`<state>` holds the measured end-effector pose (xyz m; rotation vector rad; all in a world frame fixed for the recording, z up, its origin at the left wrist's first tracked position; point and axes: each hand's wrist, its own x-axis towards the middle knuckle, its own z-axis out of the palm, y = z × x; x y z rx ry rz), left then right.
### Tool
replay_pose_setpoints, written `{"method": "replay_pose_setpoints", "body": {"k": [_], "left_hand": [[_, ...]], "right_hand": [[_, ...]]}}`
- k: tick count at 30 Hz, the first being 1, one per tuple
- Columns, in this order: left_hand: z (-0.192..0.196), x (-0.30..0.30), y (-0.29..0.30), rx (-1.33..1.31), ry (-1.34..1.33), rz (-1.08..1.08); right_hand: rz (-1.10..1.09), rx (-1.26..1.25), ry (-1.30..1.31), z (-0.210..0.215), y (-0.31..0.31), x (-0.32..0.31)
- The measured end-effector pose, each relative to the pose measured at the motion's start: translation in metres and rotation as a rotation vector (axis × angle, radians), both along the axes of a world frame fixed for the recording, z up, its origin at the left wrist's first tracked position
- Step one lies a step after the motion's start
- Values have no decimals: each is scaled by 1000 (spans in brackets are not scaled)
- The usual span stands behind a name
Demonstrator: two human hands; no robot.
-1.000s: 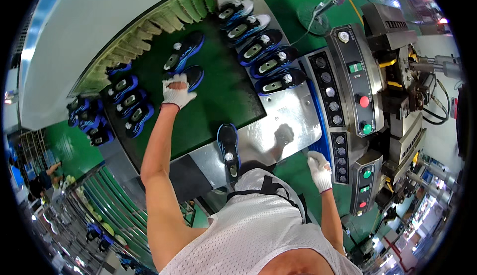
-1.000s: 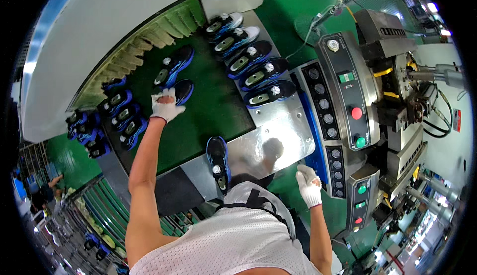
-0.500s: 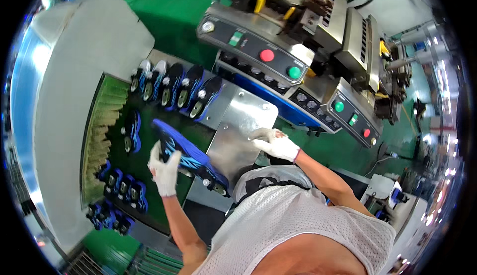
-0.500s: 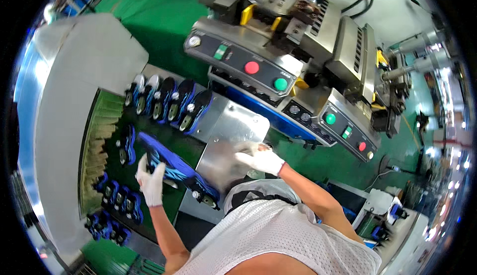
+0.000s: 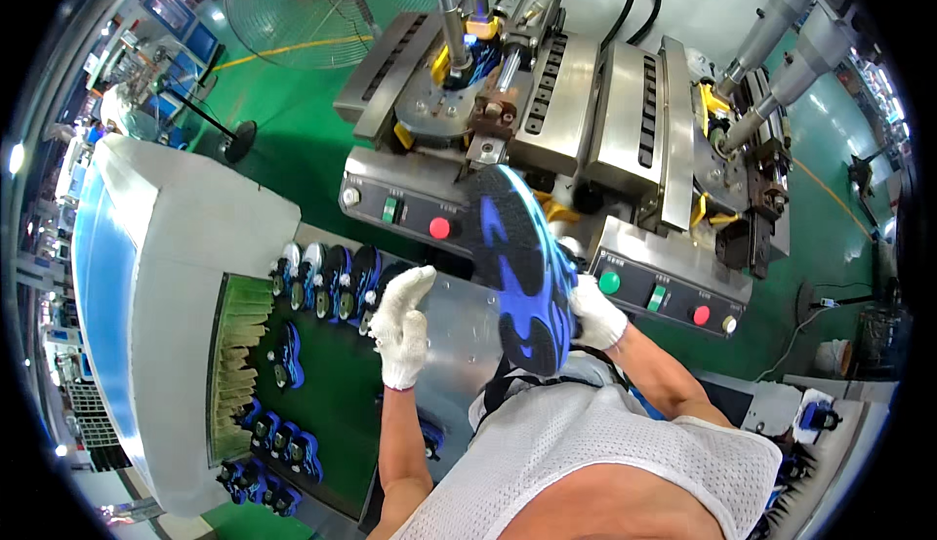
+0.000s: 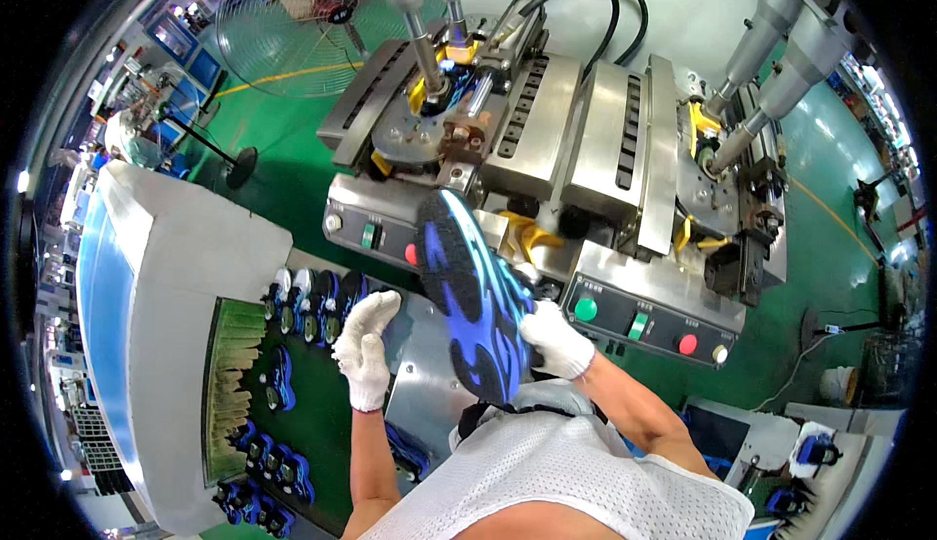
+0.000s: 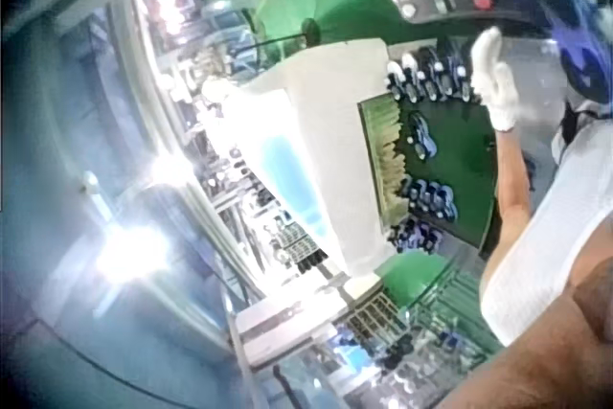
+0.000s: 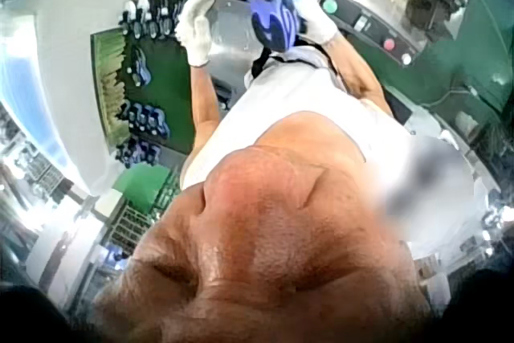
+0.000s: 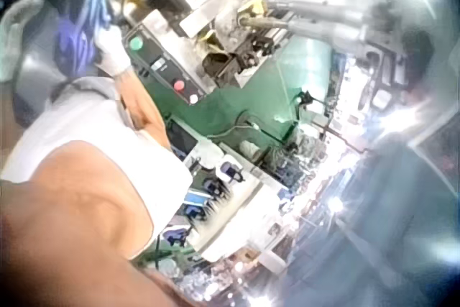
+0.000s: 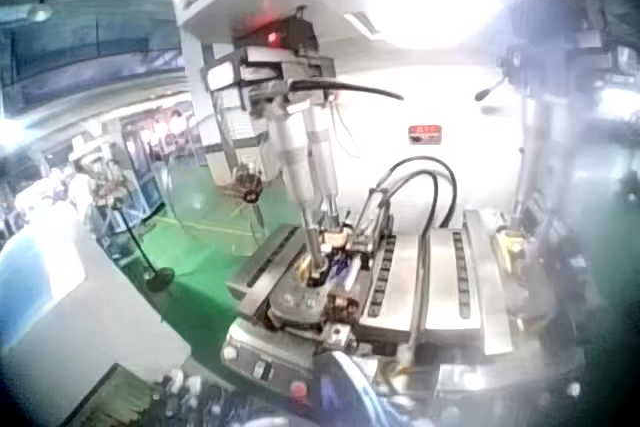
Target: The person repeatedly picks up blue and black sneakers from a metal tray and places them into a machine mold. They press a button to activate the machine, which appears to press or stamp the shoe, then remove the shoe and place it back on the tray. This cycle is repeated for multiple pairs of shoes.
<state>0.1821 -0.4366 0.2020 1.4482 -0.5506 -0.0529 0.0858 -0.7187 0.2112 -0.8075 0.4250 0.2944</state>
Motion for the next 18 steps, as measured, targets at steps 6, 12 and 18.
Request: {"method": "replay_pose_setpoints", "body": {"k": [6,12,18], "left_hand": [[27,43,-69,263,-109,60],[43,148,-130,533,-293,223],[-8,289,-175,850,-589,91]], "right_hand": [[-262,157,-357,11,-82,-8],[-464,85,-250,8,-84,-1],[-419,167,-254,33,-59,14]]}}
